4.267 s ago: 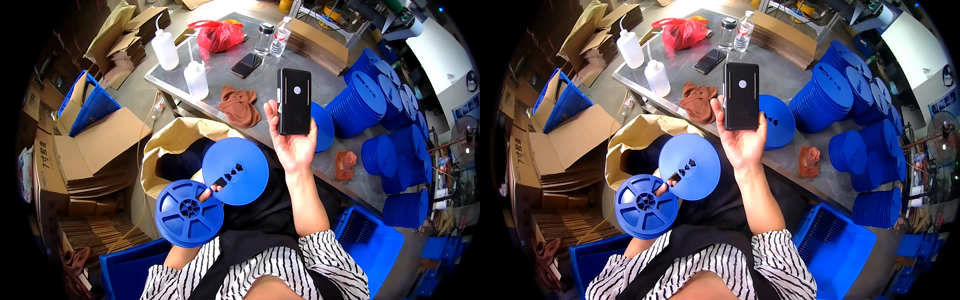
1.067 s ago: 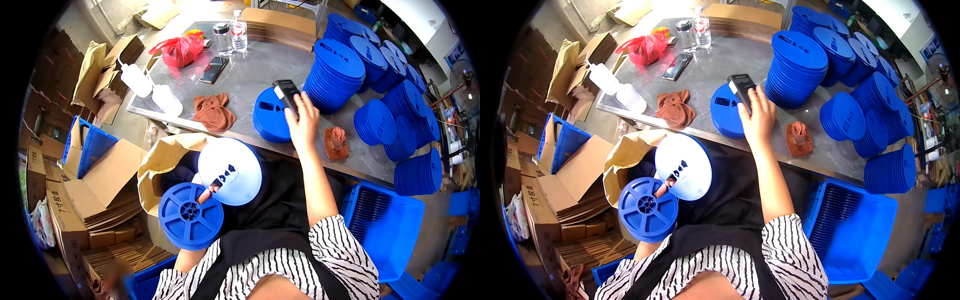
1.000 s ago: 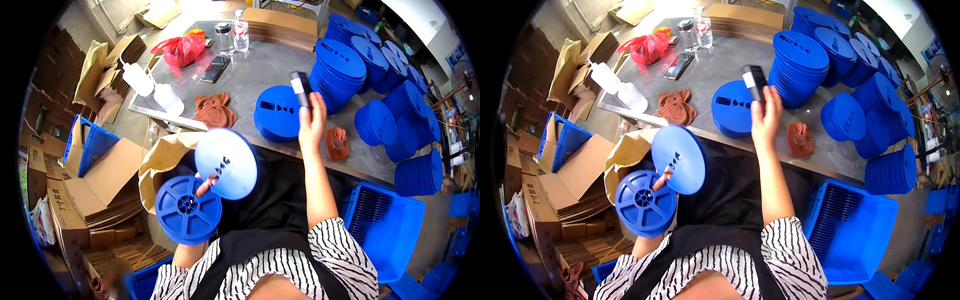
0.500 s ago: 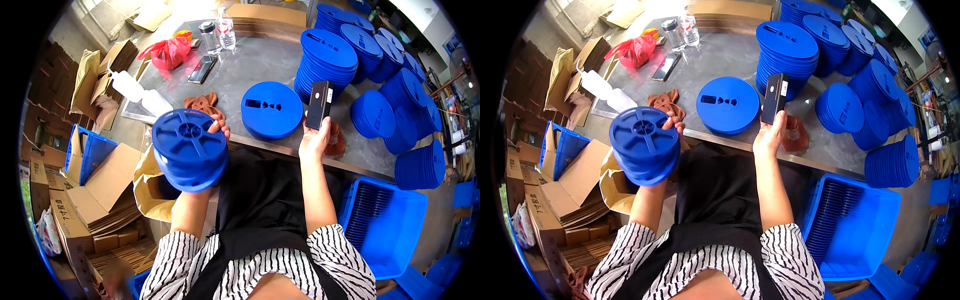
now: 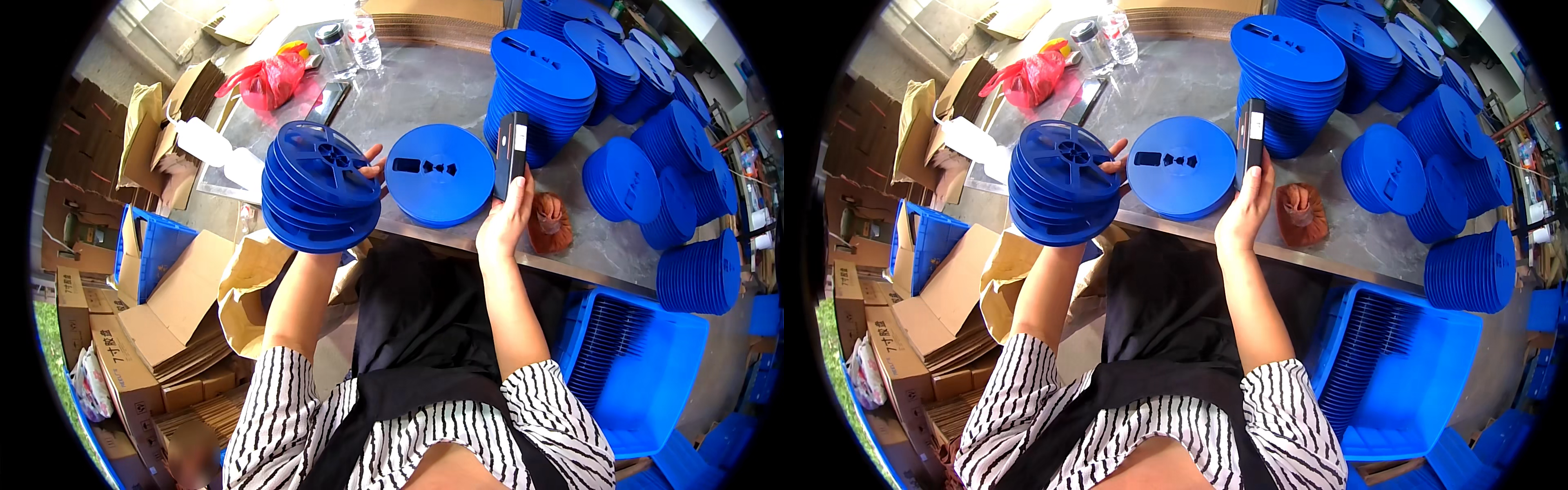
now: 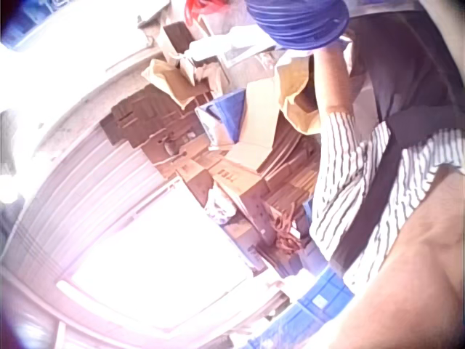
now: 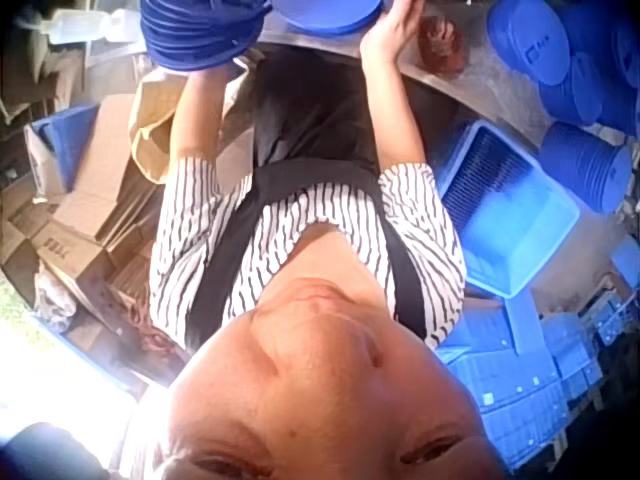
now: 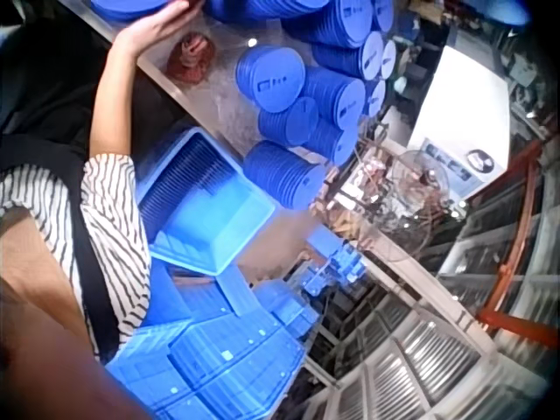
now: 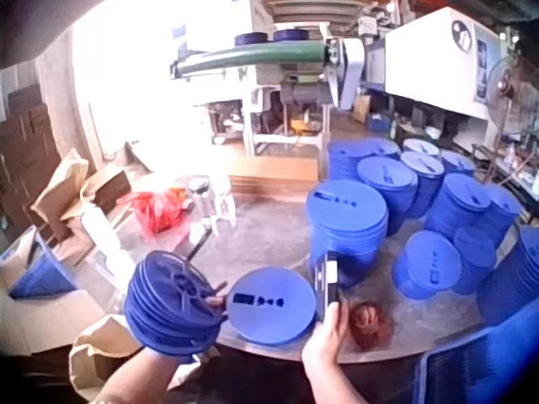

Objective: The person wipes the surface of blue plastic spools with a brown cloth, handling them one at a time. They place the cleaned spools into a blue bin and later stack them on a table, where they briefly use a handheld device on the stack.

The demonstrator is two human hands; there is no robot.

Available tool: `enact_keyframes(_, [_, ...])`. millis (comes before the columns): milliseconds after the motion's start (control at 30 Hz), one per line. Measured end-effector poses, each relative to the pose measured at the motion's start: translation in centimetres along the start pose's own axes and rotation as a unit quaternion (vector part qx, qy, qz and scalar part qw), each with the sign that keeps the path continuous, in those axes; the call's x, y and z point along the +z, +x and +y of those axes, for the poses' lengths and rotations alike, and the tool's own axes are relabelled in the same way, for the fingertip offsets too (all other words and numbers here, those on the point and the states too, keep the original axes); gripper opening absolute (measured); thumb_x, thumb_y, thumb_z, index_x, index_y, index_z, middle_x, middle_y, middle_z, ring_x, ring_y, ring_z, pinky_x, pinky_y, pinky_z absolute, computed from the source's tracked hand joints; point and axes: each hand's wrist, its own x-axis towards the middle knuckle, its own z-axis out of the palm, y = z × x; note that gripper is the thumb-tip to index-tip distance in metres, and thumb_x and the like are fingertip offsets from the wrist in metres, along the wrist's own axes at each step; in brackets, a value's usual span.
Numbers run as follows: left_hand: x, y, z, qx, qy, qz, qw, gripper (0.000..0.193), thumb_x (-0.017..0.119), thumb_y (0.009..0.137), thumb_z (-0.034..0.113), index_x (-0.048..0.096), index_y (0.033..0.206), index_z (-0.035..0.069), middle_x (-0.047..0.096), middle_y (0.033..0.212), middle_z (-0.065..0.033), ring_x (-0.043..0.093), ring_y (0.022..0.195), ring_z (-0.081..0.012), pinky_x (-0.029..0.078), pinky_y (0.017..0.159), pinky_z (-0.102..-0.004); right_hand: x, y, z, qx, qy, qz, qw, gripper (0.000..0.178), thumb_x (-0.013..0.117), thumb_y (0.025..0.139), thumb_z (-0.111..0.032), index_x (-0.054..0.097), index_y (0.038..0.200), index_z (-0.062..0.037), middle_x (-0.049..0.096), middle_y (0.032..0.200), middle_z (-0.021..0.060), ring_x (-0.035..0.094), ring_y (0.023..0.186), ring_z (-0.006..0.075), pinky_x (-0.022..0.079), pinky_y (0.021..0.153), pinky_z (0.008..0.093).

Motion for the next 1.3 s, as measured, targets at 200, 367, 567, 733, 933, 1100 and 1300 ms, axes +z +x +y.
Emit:
enact_keyframes(200, [-1.8,0.4,-0.2,0.102,0.083,0.049,0.990,0.045,0.073,0.079,0.002,0.057,0.121,0.002,0.046,0.140,-0.0183,0.058,0.112,-0.0245,0.044,0.102,-0.0367,1.1,-0.5,1.2,-0.052,-0.034,-0.062,0.996,0.044,0.041,0.103,-0.029,0.043,0.138,-0.0010,0.048,0.136,0.0106,0.047,0.123,0.0190,0.034,0.106,0.0327])
enact_keyframes(367, [1.0,-0.8,-0.3,0.186,0.112,0.137,0.966,0.044,0.077,0.076,0.004,0.055,0.114,0.003,0.059,0.110,-0.0065,0.058,0.103,-0.0187,0.041,0.099,-0.0326,2.1,-2.0,0.7,-0.138,-0.056,-0.137,0.979,0.045,0.039,0.104,-0.027,0.038,0.139,0.0012,0.047,0.137,0.0151,0.048,0.125,0.0233,0.035,0.109,0.0388])
enact_keyframes(567, [2.8,-7.6,1.7,0.154,0.207,0.217,0.942,0.030,0.075,0.079,0.005,0.060,0.105,0.005,0.060,0.094,-0.0008,0.055,0.083,-0.0130,0.046,0.080,-0.0281,2.9,-6.9,-2.2,-0.260,-0.130,-0.283,0.914,0.060,0.042,0.099,-0.041,0.042,0.136,0.0059,0.043,0.141,0.0198,0.042,0.130,0.0315,0.030,0.110,0.0408])
enact_keyframes(733, [-0.1,-14.9,0.8,0.094,0.166,0.263,0.946,0.036,0.075,0.081,0.009,0.058,0.112,0.005,0.062,0.100,-0.0027,0.058,0.088,-0.0156,0.047,0.084,-0.0301,1.4,-12.5,-4.4,-0.195,-0.106,-0.491,0.843,0.056,0.051,0.095,-0.040,0.049,0.133,0.0027,0.045,0.138,0.0241,0.044,0.126,0.0387,0.027,0.110,0.0478])
enact_keyframes(933, [-4.2,-21.0,-0.7,0.025,0.117,0.292,0.949,0.044,0.075,0.082,0.014,0.056,0.121,0.005,0.064,0.106,-0.0050,0.062,0.094,-0.0187,0.049,0.089,-0.0325,-0.4,-14.5,-5.1,-0.042,-0.065,-0.583,0.809,0.054,0.049,0.098,-0.037,0.048,0.134,0.0015,0.044,0.139,0.0218,0.044,0.127,0.0336,0.029,0.109,0.0441])
enact_keyframes(1100, [-6.3,-22.6,-2.7,-0.061,0.075,0.272,0.957,0.050,0.074,0.083,0.018,0.054,0.127,0.005,0.066,0.111,-0.0069,0.065,0.099,-0.0212,0.050,0.093,-0.0345,-3.2,-13.4,-3.9,0.103,-0.099,-0.532,0.835,0.050,0.045,0.100,-0.035,0.048,0.134,0.0022,0.047,0.138,0.0167,0.044,0.129,0.0286,0.030,0.109,0.0382])
enact_keyframes(1300, [-9.1,-22.5,-4.0,-0.101,-0.048,0.291,0.950,0.046,0.066,0.089,0.021,0.053,0.130,0.004,0.063,0.119,-0.0111,0.062,0.108,-0.0243,0.051,0.093,-0.0408,-1.8,-5.8,-1.2,-0.155,-0.262,-0.329,0.894,0.044,0.055,0.095,-0.018,0.049,0.135,-0.0008,0.049,0.134,0.0179,0.046,0.125,0.0313,0.034,0.107,0.0405])
